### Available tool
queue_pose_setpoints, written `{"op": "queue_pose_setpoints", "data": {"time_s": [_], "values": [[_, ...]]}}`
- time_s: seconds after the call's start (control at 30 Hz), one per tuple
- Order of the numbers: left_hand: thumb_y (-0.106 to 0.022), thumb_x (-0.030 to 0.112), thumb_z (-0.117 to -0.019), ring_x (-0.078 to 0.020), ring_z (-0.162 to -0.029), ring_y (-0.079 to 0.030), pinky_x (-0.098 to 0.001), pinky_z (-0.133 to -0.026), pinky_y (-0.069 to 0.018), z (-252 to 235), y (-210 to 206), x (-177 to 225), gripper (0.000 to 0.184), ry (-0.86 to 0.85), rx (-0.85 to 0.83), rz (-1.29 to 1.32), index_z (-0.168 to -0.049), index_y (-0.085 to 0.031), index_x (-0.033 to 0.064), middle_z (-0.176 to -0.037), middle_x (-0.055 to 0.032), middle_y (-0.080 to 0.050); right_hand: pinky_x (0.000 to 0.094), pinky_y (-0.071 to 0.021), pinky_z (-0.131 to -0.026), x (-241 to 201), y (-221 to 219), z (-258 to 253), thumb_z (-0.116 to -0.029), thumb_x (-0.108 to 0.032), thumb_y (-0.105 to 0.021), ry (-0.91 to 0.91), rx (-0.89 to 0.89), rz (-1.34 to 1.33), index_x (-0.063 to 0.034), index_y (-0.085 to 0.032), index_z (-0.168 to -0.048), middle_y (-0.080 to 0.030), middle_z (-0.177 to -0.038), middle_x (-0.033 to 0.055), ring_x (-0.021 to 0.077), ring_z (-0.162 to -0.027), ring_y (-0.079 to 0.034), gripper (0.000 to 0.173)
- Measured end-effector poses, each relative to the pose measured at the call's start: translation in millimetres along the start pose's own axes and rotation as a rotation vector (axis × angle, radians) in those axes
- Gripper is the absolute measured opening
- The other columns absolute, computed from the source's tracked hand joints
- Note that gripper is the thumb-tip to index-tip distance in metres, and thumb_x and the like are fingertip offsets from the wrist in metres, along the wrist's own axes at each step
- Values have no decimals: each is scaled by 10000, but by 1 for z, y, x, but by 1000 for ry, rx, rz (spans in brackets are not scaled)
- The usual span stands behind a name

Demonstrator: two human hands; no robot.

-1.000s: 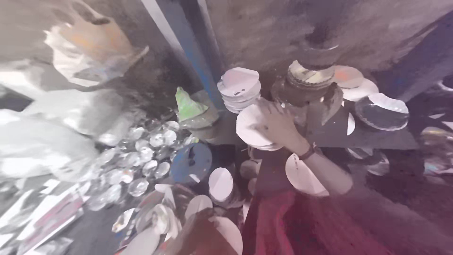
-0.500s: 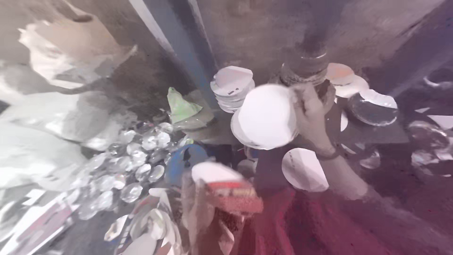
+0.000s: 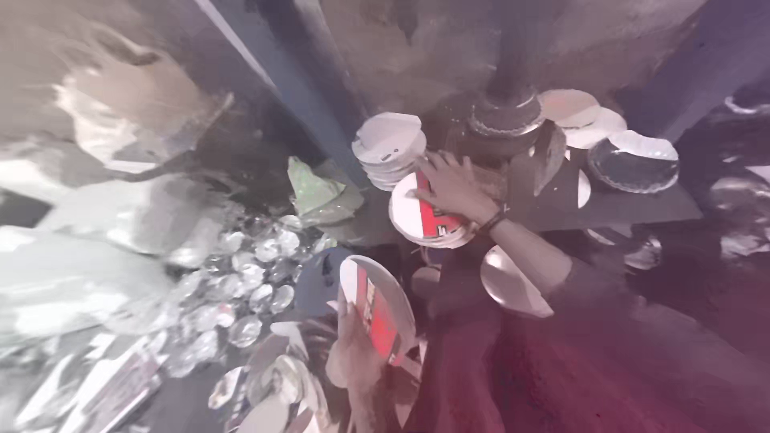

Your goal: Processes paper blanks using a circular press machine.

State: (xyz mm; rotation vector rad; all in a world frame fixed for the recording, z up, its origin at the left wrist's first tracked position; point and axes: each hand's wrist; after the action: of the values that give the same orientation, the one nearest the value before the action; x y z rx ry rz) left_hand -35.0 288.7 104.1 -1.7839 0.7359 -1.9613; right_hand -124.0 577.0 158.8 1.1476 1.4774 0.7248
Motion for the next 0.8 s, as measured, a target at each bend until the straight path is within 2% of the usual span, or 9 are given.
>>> {"op": "queue_pose_setpoints", "data": {"time_s": [0.07,0.17,0.27,0.37,0.5,0.57,0.63,0.73,0.8], "values": [[-247,128,-1086,-1,-929,-698,-207,-784,-603,4,7,8,380,-49,28,-34,-1420,-427,110,-1073,74,-712,745,-313,-1051,0,-3,-15,-969,-516,-632,-26,28,11,-78,-604,-1393,-557,-1455,183,441,-1394,-451,610],[-262,123,-1068,-11,-861,-706,-194,-742,-598,2,21,4,377,-99,18,11,-1283,-572,120,-984,62,-741,619,-479,-912,-3,22,-10,-972,-191,-669,117,324,-111,-13,-657,-1175,-677,-1174,206,407,-1104,-646,270],[-308,113,-1064,3,-1018,-679,-205,-856,-587,0,7,2,390,-126,-50,-110,-1441,-407,109,-1170,83,-695,367,-583,-825,0,47,22,-1013,-66,-563,282,522,-359,15,-660,-1177,-726,-1032,156,212,-905,-720,207],[-394,81,-1012,-26,-1100,-638,-233,-921,-566,-1,-27,-12,556,-144,-173,-271,-1531,-211,-2,-1318,30,-580,261,-570,-763,-10,56,87,-1026,-41,-533,294,289,-605,27,-675,-1142,-712,-983,99,91,-823,-668,196],[-474,31,-1016,-131,-1033,-705,-327,-884,-609,5,-48,-47,438,17,-352,-93,-1451,-424,7,-1233,-16,-683,133,-519,-699,0,36,162,-1100,-148,-397,20,-177,-1081,-34,-695,-1063,-666,-862,-84,-70,-755,-596,321],[-381,13,-1030,-123,-1026,-708,-316,-883,-610,8,-44,-60,442,128,-399,-149,-1471,-379,-18,-1230,-29,-679,178,-582,-752,24,21,192,-1100,-170,-379,-188,-118,-1035,-34,-698,-987,-712,-866,-69,-33,-794,-673,364],[-323,3,-1035,-108,-1032,-702,-297,-888,-604,11,-36,-67,459,250,-403,-239,-1492,-358,-27,-1245,-39,-675,337,-560,-871,53,-3,218,-1063,-186,-501,-270,41,-629,4,-743,-1045,-742,-1002,78,130,-936,-692,308],[-293,16,-1051,-71,-1031,-694,-266,-886,-597,15,-23,-75,457,417,-376,-334,-1502,-357,-12,-1251,-21,-675,691,-415,-1004,82,-35,236,-971,-405,-667,-438,4,-93,-73,-600,-1410,-594,-1394,216,446,-1288,-546,555],[-272,17,-1059,-54,-1025,-690,-252,-887,-590,16,-21,-80,450,455,-391,-359,-1502,-343,-25,-1246,-16,-674,733,-344,-1063,98,-54,240,-940,-567,-639,-515,-32,120,-144,-457,-1551,-453,-1572,170,443,-1432,-421,764]]}}
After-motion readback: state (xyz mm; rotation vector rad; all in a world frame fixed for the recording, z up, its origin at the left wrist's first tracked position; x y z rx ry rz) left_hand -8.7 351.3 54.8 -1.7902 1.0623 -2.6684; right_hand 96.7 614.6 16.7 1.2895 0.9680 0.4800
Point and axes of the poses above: each hand's wrist, its own z-axis away from the middle knuckle, its own y-axis out of the back of the hand, x = y × z
